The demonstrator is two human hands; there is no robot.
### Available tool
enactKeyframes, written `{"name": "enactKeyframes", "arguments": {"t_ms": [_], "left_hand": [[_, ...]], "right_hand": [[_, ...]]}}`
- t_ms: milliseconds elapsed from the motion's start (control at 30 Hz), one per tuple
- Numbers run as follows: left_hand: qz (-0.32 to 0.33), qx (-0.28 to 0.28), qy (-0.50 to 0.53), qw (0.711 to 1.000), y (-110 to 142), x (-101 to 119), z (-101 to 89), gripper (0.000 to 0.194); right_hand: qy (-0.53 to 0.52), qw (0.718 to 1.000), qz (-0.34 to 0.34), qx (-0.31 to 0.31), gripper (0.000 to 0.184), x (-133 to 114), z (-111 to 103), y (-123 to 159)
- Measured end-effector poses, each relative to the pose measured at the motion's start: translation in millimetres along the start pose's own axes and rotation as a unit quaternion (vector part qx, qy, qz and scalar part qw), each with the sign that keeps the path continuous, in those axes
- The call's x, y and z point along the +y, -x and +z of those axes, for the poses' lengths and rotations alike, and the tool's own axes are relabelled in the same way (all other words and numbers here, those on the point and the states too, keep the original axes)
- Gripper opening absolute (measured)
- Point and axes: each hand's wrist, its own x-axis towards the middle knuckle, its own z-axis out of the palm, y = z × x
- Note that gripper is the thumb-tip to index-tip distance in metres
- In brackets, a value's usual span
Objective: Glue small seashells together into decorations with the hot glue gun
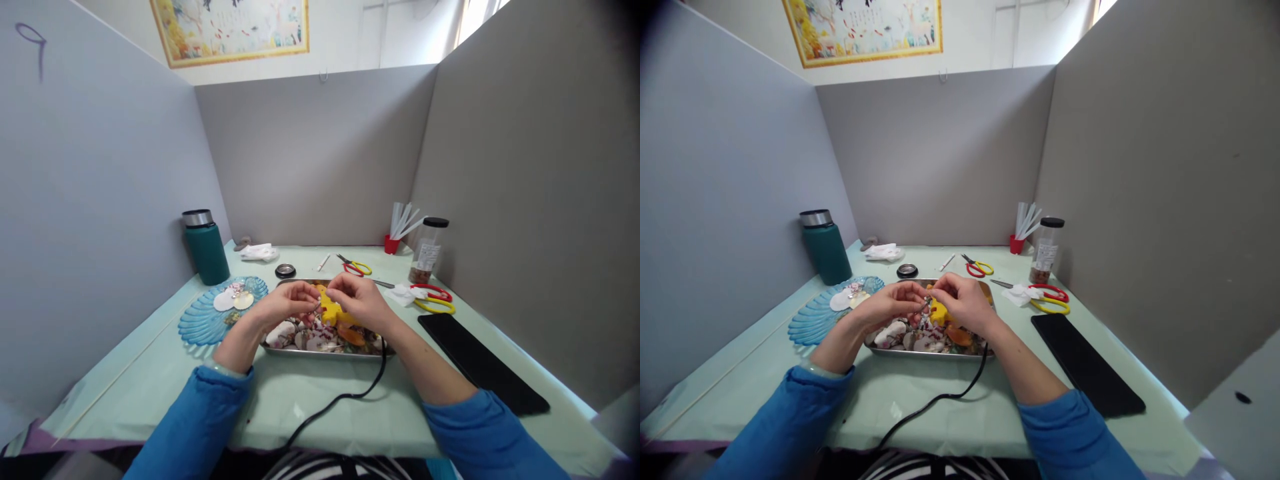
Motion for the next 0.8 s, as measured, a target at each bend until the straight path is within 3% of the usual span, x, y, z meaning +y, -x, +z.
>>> {"name": "enactKeyframes", "arguments": {"t_ms": [100,267,367,600,800], "left_hand": [[-0.005,0.019,-0.011,1.000,-0.5,-0.7,-2.7,0.034],[-0.010,0.103,-0.041,0.994,-1.4,2.1,-7.3,0.031],[0.018,0.141,-0.035,0.989,-2.1,2.0,-9.0,0.028],[0.100,0.105,0.015,0.989,-3.3,-0.7,-1.5,0.022],[0.125,0.110,0.004,0.986,-2.3,0.1,7.1,0.021]], "right_hand": [[0.047,0.998,-0.005,0.033,0.011,2.1,2.8,-1.9],[0.131,0.991,-0.040,-0.004,0.019,1.8,7.1,-5.4],[0.154,0.987,-0.050,0.008,0.014,0.2,5.7,-5.4],[0.137,0.987,-0.082,-0.032,0.018,-8.8,5.0,0.5],[0.159,0.983,-0.094,-0.009,0.016,-9.8,6.7,2.1]]}}
